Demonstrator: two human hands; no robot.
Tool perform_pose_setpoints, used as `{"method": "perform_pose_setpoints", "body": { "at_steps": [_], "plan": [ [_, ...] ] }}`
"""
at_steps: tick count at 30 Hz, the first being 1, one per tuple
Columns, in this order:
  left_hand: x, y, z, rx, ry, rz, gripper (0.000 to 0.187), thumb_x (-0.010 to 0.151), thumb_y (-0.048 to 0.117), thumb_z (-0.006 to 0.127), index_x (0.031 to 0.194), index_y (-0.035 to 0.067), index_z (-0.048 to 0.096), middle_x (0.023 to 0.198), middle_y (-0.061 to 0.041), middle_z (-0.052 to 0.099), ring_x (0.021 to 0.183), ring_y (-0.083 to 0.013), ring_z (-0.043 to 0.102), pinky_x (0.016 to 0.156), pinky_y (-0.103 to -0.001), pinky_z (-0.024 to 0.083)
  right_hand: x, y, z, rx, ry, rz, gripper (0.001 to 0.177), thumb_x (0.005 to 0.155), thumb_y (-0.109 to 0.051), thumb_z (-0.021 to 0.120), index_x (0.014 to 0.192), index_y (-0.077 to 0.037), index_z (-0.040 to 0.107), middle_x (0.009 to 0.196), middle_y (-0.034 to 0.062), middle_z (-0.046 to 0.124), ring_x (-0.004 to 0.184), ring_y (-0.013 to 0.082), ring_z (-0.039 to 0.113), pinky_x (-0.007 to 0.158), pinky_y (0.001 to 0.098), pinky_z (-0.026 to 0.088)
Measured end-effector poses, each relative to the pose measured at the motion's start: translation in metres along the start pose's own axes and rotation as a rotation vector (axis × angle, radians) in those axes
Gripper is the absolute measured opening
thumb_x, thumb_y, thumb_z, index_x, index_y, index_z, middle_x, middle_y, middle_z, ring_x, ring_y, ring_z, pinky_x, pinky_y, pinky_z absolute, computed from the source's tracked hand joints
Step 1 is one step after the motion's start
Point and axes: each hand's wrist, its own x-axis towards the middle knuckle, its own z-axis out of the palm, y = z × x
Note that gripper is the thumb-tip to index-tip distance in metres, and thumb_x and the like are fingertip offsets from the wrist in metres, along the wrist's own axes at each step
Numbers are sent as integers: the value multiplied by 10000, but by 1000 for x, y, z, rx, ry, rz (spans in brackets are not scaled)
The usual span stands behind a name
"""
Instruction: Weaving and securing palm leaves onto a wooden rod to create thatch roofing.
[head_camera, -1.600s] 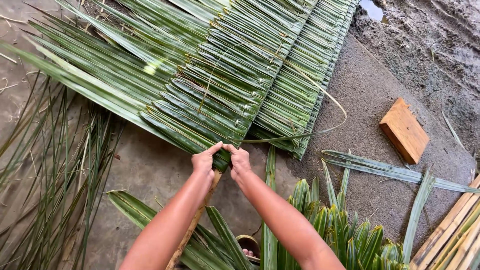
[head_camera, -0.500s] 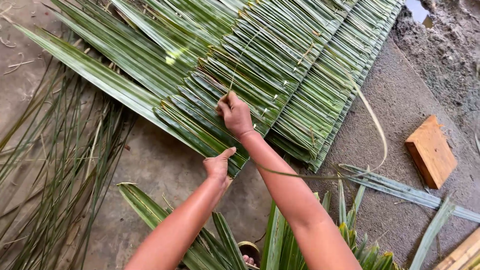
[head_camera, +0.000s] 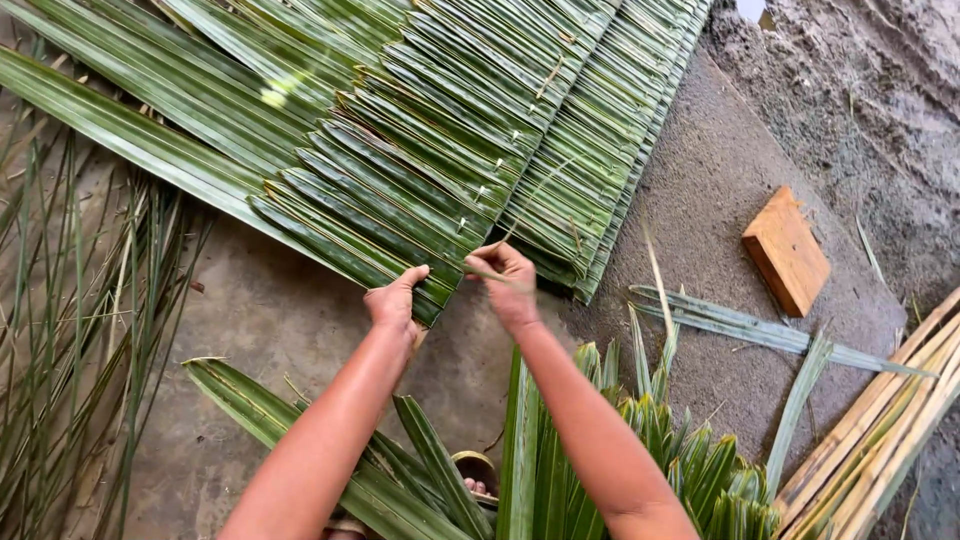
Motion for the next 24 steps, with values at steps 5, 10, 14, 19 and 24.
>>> {"method": "perform_pose_setpoints", "body": {
  "at_steps": [5, 10, 14, 19, 24],
  "plan": [
    [6, -4, -3, -20, -14, 42, 498, 528, 49, 988, 911, -60, 689, 843, -164, 673, 803, -262, 681, 731, -464, 539, -11, 18, 24, -145, 8, -100, 87, 893, -40, 794, 952, -14, 736, 796, 92, 748, 714, 106, 712, 627, 235, 628],
    [-3, 0, -3, -58, -29, 26, 480, 544, 46, 986, 905, -58, 687, 840, -159, 679, 798, -260, 684, 735, -458, 547, -12, 20, 26, -291, 2, -268, 74, 873, -15, 804, 903, -29, 737, 783, 100, 736, 673, 114, 697, 599, 247, 600],
    [-5, 2, -3, -36, -44, 17, 473, 550, 57, 983, 910, -40, 691, 848, -140, 681, 808, -242, 679, 733, -456, 542, -14, 14, 31, -346, 1, -329, 61, 890, -32, 793, 898, -40, 733, 804, 96, 737, 711, 132, 715, 639, 259, 599],
    [6, -6, -5, -25, -48, 12, 481, 535, 51, 994, 908, -36, 703, 845, -138, 692, 794, -240, 691, 739, -447, 546, -16, 15, 34, -391, 11, -368, 77, 883, -60, 807, 899, -54, 732, 822, 104, 740, 770, 184, 738, 685, 304, 603],
    [21, -15, -8, -59, -45, 14, 478, 524, 46, 999, 892, -33, 705, 827, -145, 699, 770, -252, 706, 720, -449, 555, -17, 7, 38, -471, 15, -439, 91, 873, -88, 818, 883, -100, 729, 829, 81, 746, 813, 243, 758, 730, 334, 607]
  ]
}}
